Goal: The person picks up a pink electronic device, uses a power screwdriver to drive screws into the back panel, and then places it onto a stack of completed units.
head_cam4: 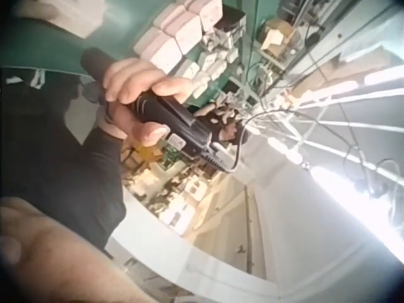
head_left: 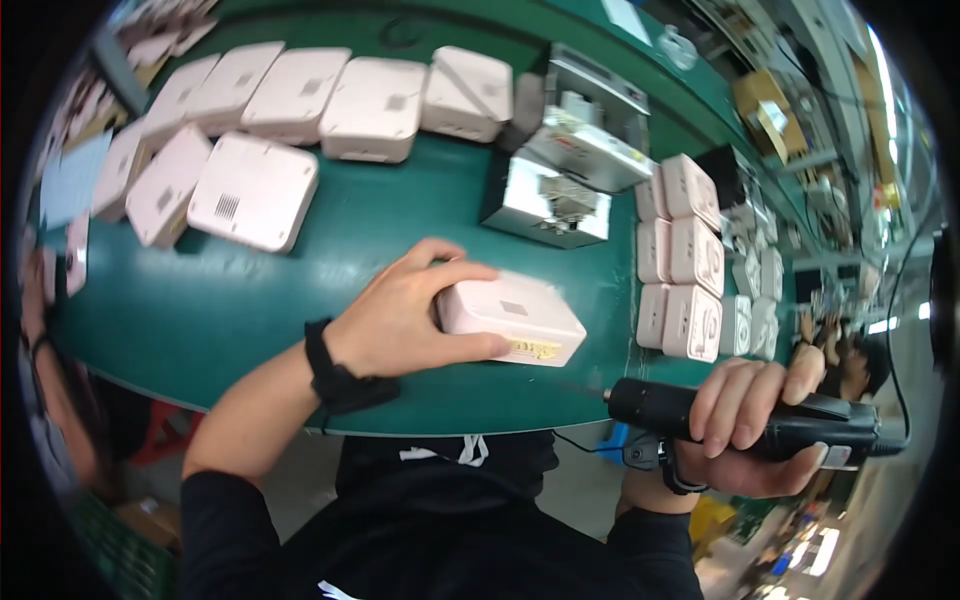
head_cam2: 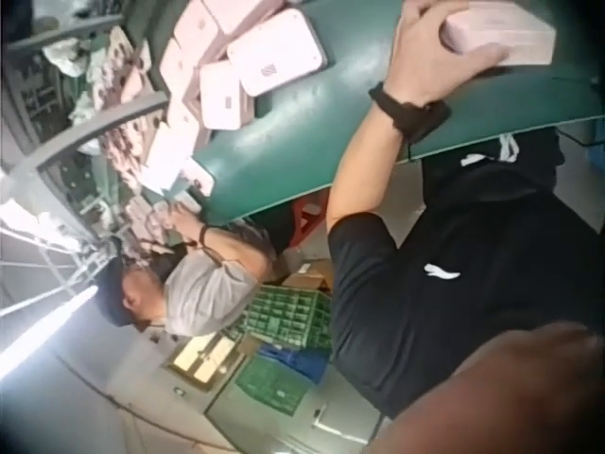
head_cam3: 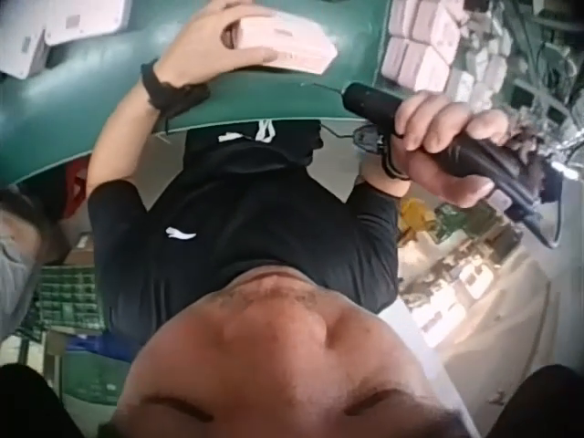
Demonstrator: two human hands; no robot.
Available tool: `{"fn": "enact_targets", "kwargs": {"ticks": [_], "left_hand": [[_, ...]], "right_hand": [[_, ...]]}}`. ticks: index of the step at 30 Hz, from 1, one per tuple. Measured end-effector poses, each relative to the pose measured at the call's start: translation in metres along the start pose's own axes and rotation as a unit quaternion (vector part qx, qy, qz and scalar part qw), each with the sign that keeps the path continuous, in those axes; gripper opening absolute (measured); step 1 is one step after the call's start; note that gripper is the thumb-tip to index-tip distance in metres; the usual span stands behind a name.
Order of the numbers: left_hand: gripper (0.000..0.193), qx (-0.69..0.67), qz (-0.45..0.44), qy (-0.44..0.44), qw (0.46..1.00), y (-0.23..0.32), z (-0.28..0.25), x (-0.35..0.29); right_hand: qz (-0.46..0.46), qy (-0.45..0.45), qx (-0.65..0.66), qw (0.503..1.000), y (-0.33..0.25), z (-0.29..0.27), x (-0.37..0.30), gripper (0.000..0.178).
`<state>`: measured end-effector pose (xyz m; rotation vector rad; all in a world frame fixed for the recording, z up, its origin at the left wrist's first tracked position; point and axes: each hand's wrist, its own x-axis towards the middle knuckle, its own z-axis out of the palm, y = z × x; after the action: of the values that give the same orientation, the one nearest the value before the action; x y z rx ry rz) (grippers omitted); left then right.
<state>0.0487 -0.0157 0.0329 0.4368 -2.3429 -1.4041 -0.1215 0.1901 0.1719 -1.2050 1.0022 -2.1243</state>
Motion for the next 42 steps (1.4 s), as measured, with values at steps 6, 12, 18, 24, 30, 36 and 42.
{"fn": "enact_targets", "kwargs": {"ticks": [6, 12, 18, 24, 30, 36, 42], "left_hand": [[0.037, -0.208, -0.36, -0.088, 0.905, 0.028, -0.002, 0.024], [0.037, 0.167, -0.037, 0.16, 0.972, 0.008, 0.01, 0.019], [0.052, -0.057, 0.173, -0.166, 0.969, 0.043, 0.022, 0.007], [0.051, -0.276, -0.013, -0.2, 0.94, 0.013, 0.026, -0.017], [0.053, -0.362, -0.075, -0.212, 0.905, -0.007, 0.007, -0.012], [0.048, -0.361, -0.084, -0.213, 0.904, -0.007, 0.014, -0.007], [0.045, -0.324, -0.1, -0.254, 0.906, -0.007, 0.016, -0.006]], "right_hand": [[0.042, 0.107, 0.001, 0.993, -0.011, -0.019, -0.04, 0.05], [0.139, 0.131, 0.026, 0.981, 0.02, -0.025, -0.049, 0.038], [0.269, 0.057, -0.018, 0.961, 0.053, 0.004, -0.025, 0.038], [0.15, -0.041, -0.069, 0.985, 0.091, -0.01, -0.022, 0.063], [-0.002, -0.235, -0.621, 0.748, 0.102, -0.051, -0.039, 0.088], [0.068, -0.271, -0.646, 0.71, 0.092, -0.06, -0.05, 0.091], [0.078, -0.207, -0.681, 0.698, 0.07, -0.071, -0.07, 0.085]]}}
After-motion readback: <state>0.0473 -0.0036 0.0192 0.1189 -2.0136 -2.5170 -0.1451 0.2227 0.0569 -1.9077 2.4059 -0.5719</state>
